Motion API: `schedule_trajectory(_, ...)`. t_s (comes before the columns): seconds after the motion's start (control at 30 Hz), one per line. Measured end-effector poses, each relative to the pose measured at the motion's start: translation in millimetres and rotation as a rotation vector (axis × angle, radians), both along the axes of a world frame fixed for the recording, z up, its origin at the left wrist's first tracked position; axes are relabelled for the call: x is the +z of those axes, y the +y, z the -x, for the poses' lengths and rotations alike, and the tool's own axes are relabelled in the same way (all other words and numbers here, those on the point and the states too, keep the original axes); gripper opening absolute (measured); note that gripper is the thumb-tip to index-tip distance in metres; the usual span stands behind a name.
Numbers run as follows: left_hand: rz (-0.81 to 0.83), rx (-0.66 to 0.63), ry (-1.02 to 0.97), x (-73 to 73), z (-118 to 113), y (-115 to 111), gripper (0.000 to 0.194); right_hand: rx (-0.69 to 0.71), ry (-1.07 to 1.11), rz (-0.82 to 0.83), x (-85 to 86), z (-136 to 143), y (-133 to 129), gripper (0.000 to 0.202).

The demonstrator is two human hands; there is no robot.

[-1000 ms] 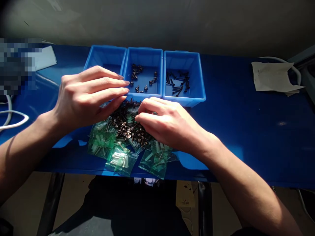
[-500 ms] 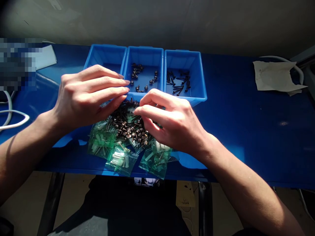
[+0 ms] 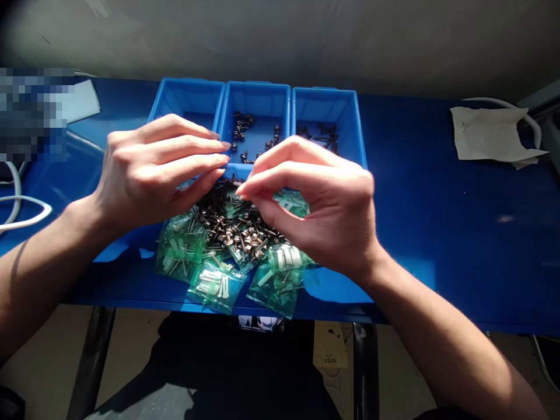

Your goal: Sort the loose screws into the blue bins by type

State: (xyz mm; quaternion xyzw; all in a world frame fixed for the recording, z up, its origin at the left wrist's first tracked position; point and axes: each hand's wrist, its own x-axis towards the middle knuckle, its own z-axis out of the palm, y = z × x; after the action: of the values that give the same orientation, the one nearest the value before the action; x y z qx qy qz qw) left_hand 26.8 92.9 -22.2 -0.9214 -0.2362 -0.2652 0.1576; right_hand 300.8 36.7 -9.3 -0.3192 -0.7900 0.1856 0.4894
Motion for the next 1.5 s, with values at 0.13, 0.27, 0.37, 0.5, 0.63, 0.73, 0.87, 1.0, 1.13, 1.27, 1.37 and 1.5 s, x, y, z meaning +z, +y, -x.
schedule_trajectory(0.13,-0.016,-0.024,-0.009,0.2,1,1,0.02,-0.356,0.194,-0.037,-5.2,-4,6,0.026)
schedule_trajectory(0.27,-0.025,-0.051,0.003,1.1,3,1,0.021,-0.444,0.005,-0.045,-3.0,-16,14,0.036)
schedule_trajectory(0.37,-0.015,-0.027,0.021,2.1,3,0,0.021,-0.31,-0.171,-0.151,0.2,-20,13,0.028)
schedule_trajectory(0.5,-0.012,-0.028,0.001,2.4,0,0,0.02,0.069,-0.547,-0.253,-4.5,-17,9,0.022)
schedule_trajectory(0.63,0.048,0.013,-0.024,0.9,-2,-1,0.019,0.147,-0.717,-0.274,-13.5,-14,9,0.015)
schedule_trajectory(0.73,0.081,0.026,-0.049,-0.2,-2,-2,0.019,0.137,-0.66,-0.289,-16.8,-13,10,0.015)
schedule_trajectory(0.87,0.055,0.01,-0.031,0.1,-1,-2,0.019,0.125,-0.611,-0.3,-15.1,-12,11,0.014)
schedule_trajectory(1.0,0.057,-0.007,-0.029,0.4,0,-1,0.02,0.043,-0.477,-0.301,-9.0,-10,7,0.01)
schedule_trajectory(1.13,0.063,-0.002,-0.046,0.3,0,-1,0.018,-0.031,-0.265,-0.108,-2.8,-7,-1,0.009)
schedule_trajectory(1.27,0.042,-0.005,-0.026,0.6,0,-1,0.02,-0.076,-0.032,0.124,-0.8,-5,4,0.012)
schedule_trajectory(1.37,0.023,-0.015,-0.031,0.8,0,0,0.02,-0.243,0.168,0.077,-3.1,-8,15,0.017)
schedule_trajectory(1.5,0.025,0.005,-0.013,1.4,0,0,0.02,-0.397,0.221,0.012,-2.7,-13,19,0.017)
